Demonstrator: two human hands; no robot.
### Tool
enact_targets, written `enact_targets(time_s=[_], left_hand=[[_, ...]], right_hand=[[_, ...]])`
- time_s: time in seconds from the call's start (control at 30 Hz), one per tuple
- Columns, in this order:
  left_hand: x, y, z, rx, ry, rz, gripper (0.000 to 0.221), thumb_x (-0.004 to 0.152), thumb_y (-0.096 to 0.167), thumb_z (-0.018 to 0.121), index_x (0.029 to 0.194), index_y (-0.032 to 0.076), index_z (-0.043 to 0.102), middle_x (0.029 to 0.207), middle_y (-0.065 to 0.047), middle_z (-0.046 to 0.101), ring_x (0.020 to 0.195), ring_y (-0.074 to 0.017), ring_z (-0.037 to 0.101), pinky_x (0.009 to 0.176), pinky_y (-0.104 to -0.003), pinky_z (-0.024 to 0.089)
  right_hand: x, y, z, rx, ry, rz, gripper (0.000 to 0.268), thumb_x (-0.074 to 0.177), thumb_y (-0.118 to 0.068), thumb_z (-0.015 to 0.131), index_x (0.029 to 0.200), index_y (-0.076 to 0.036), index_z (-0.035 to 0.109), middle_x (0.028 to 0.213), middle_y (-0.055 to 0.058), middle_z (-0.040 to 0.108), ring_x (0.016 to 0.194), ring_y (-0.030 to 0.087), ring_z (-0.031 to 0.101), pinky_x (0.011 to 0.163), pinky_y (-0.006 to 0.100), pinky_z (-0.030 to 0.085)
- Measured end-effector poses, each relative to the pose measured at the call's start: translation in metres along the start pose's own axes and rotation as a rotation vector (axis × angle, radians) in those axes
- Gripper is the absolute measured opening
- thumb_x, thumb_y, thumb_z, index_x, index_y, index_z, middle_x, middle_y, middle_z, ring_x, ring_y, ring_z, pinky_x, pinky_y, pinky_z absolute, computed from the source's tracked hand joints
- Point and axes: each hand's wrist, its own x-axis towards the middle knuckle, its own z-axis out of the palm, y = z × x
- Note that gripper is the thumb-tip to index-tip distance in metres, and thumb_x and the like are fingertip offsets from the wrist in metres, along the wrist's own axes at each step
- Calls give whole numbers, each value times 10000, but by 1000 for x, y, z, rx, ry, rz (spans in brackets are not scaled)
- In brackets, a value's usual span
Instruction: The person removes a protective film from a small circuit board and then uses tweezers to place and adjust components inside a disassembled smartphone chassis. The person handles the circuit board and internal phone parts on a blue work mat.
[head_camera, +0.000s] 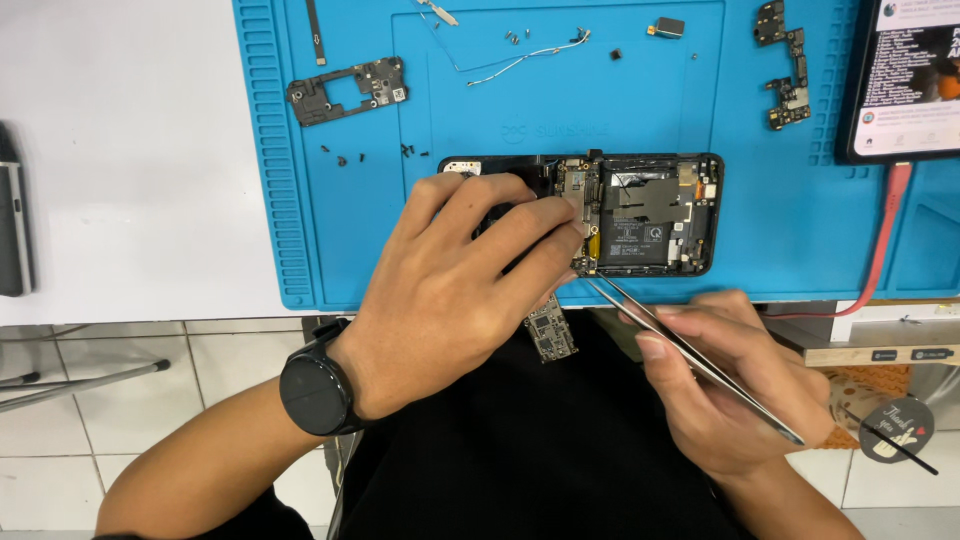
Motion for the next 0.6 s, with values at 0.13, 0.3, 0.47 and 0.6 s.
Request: enact_targets(time_s=[0.13,0.3,0.47,0.6], left_hand=[[0,1,-1,-2,3,-6,76,1056,99,726,1094,36,706,1195,-71,699,1051,-316,627,832,-424,436],[-1,1,0,-17,-9,-11,104,1042,98,752,1105,30,704,1201,-84,696,1059,-327,626,822,-431,438],[0,1,-1,-23,-1,-13,89,1041,84,754,1087,29,702,1194,-79,701,1049,-323,625,813,-424,430],[-1,1,0,-14,2,-12,80,1047,79,724,1100,25,699,1200,-78,691,1052,-327,620,812,-434,428]], right_hand=[[1,5,6,56,52,-66,160,881,52,723,943,174,641,821,282,691,682,320,649,659,349,496],[0,8,7,87,59,-44,142,870,107,732,950,179,641,821,281,700,663,323,648,669,360,481],[1,8,8,132,64,-37,105,880,87,701,938,159,650,841,278,727,702,342,746,717,381,512],[1,9,5,126,43,-51,111,867,123,720,951,158,656,862,276,727,705,346,740,702,374,525]])
